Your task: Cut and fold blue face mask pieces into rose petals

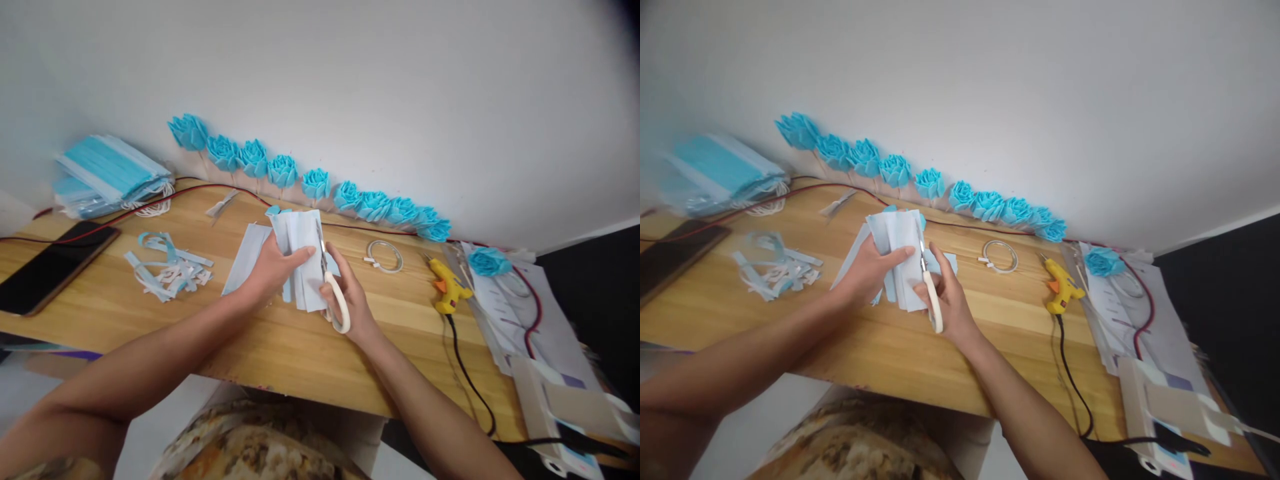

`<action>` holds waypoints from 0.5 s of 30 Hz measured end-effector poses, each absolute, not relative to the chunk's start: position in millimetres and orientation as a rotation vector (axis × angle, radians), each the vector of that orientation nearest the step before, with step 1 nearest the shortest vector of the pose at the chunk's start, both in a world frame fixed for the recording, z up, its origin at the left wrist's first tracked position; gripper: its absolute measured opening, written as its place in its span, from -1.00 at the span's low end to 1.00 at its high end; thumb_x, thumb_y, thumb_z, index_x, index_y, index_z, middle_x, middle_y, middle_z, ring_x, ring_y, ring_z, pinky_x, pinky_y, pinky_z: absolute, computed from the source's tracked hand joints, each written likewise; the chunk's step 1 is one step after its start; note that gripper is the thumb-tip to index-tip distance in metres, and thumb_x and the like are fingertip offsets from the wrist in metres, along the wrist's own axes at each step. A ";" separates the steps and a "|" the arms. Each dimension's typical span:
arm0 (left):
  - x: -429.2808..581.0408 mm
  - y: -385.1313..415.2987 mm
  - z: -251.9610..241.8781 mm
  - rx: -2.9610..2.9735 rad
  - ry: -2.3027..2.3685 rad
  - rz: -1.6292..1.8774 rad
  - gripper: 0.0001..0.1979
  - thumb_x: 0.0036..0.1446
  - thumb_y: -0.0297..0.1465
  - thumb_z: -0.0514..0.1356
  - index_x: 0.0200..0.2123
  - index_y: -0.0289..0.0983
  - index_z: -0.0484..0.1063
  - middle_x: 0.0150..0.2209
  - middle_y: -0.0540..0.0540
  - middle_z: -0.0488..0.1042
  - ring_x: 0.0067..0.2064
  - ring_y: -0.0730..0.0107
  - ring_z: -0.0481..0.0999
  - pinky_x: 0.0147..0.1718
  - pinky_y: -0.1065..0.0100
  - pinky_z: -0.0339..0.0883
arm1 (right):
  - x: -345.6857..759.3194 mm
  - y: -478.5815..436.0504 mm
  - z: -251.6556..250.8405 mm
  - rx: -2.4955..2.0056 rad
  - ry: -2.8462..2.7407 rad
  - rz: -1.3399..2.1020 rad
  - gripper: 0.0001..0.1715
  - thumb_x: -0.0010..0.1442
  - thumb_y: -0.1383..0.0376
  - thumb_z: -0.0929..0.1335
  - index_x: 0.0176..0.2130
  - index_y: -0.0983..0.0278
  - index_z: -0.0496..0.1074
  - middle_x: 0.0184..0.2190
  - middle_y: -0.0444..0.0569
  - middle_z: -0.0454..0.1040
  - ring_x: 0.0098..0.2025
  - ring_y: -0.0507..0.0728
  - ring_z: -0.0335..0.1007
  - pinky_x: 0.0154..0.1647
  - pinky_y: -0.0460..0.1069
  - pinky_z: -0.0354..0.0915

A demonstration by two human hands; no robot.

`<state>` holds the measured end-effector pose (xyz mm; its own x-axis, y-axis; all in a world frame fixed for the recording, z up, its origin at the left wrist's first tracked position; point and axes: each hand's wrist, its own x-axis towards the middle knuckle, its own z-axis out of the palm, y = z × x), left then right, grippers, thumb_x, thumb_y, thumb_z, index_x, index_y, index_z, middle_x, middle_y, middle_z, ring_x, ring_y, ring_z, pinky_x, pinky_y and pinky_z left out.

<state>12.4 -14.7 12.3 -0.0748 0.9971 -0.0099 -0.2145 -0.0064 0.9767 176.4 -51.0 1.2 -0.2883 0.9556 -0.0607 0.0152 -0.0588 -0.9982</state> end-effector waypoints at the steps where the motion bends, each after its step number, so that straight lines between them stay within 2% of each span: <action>1: 11.7 -14.2 12.7 1.001 1.094 1.365 -0.36 0.02 -0.26 0.43 0.16 -0.26 0.37 0.00 -0.19 0.56 0.00 0.06 0.57 0.02 0.07 0.46 | 176.3 -50.7 0.8 -1.099 -1.392 1.472 0.22 0.15 -0.19 0.46 0.51 0.12 -0.10 -0.52 -0.23 0.28 -0.61 0.01 0.14 -0.64 -0.06 0.11; 5: 5.4 -9.0 16.2 0.966 1.003 1.442 -0.28 0.01 -0.24 0.45 0.23 -0.19 0.33 -0.08 -0.10 0.55 -0.12 0.21 0.57 -0.13 0.23 0.48 | 174.9 -49.6 -1.9 -1.066 -1.386 1.493 0.29 0.12 -0.13 0.50 0.52 0.18 -0.14 -0.56 -0.29 0.28 -0.61 0.00 0.15 -0.62 -0.07 0.13; 8: 0.3 -4.1 19.0 0.941 0.982 1.462 -0.25 -0.04 -0.30 0.47 0.23 -0.14 0.32 -0.24 0.00 0.50 -0.27 0.34 0.51 -0.28 0.34 0.42 | 174.0 -49.1 -4.1 -1.076 -1.398 1.522 0.32 0.12 -0.09 0.50 0.53 0.21 -0.18 -0.57 -0.31 0.30 -0.62 0.00 0.19 -0.61 -0.08 0.15; 11: -2.0 -1.9 20.3 0.949 0.986 1.461 -0.27 -0.04 -0.35 0.45 0.21 -0.11 0.34 -0.31 0.04 0.45 -0.36 0.40 0.44 -0.35 0.37 0.37 | 175.3 -49.3 -3.9 -1.065 -1.452 1.520 0.26 0.15 -0.12 0.47 0.52 0.21 -0.15 -0.55 -0.29 0.33 -0.60 0.00 0.21 -0.59 -0.07 0.17; 15: -0.2 -4.2 20.2 0.967 0.981 1.453 -0.30 -0.05 -0.36 0.45 0.19 -0.11 0.37 -0.33 0.05 0.42 -0.36 0.41 0.41 -0.36 0.38 0.35 | 179.4 -50.2 -0.8 -1.055 -1.605 1.432 0.15 0.20 -0.20 0.42 0.50 0.17 -0.04 -0.51 -0.21 0.35 -0.54 0.04 0.24 -0.53 -0.03 0.21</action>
<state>-0.2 -4.2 20.2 -0.0873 0.9948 0.0521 -0.3235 -0.0778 0.9430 179.4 -50.2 -0.8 -0.3980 0.9174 -0.0020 0.1059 0.0437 -0.9934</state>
